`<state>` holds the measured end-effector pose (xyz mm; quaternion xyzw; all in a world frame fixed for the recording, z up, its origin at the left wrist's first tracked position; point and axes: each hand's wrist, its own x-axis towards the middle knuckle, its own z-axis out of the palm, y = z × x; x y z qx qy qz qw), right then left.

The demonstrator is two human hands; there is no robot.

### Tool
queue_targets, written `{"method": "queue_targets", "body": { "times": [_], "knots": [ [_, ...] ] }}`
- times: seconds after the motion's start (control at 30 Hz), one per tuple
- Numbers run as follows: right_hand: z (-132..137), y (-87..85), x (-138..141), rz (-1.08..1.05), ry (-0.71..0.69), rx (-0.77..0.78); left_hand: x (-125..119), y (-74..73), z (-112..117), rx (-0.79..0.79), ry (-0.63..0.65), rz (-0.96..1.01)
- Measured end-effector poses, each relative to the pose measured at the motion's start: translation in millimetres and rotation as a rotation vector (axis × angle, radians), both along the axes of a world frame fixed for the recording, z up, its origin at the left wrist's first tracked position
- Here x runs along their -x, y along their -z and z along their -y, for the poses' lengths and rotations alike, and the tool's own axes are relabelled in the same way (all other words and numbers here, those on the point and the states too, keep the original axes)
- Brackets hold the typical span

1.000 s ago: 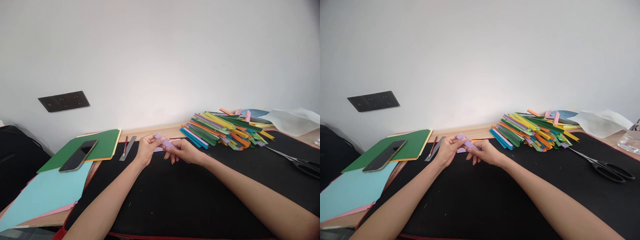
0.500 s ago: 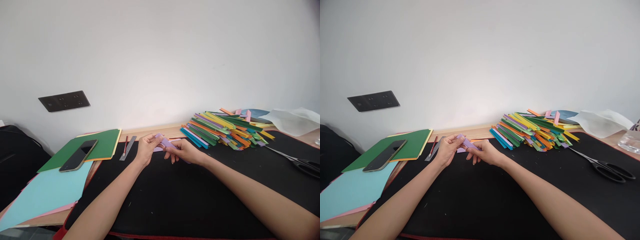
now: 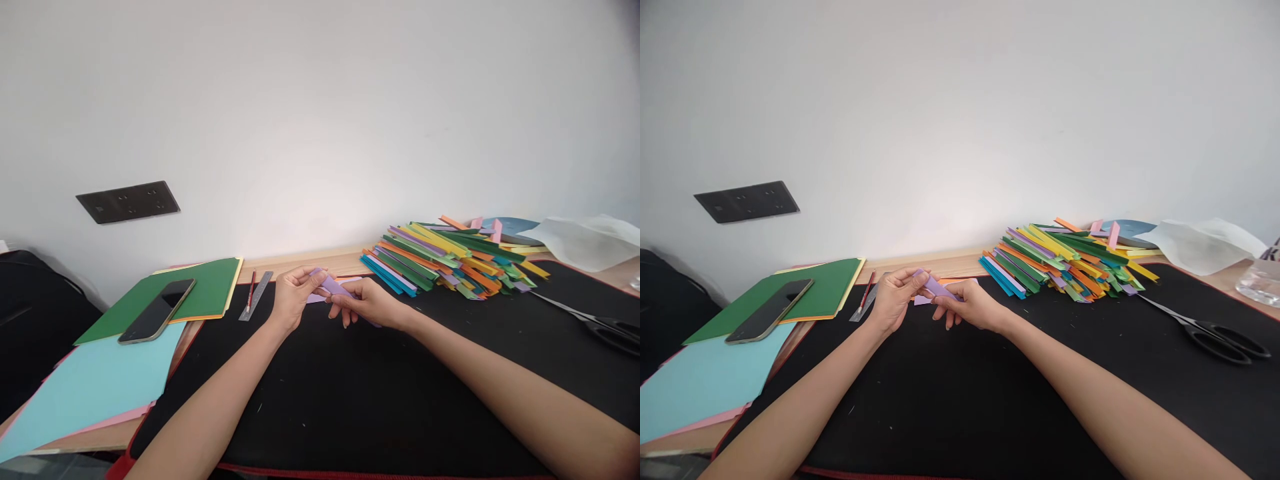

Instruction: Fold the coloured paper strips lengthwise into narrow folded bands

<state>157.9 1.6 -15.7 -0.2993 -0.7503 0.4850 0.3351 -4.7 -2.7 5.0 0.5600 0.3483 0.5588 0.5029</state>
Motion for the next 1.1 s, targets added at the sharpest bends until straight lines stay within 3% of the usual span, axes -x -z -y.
{"method": "queue_targets", "body": {
  "times": [1.1],
  "knots": [
    [-0.3,2.5,0.9,0.014,-0.004,0.000,2.1,3.4,-3.1,0.002,0.002,0.018]
  ]
}}
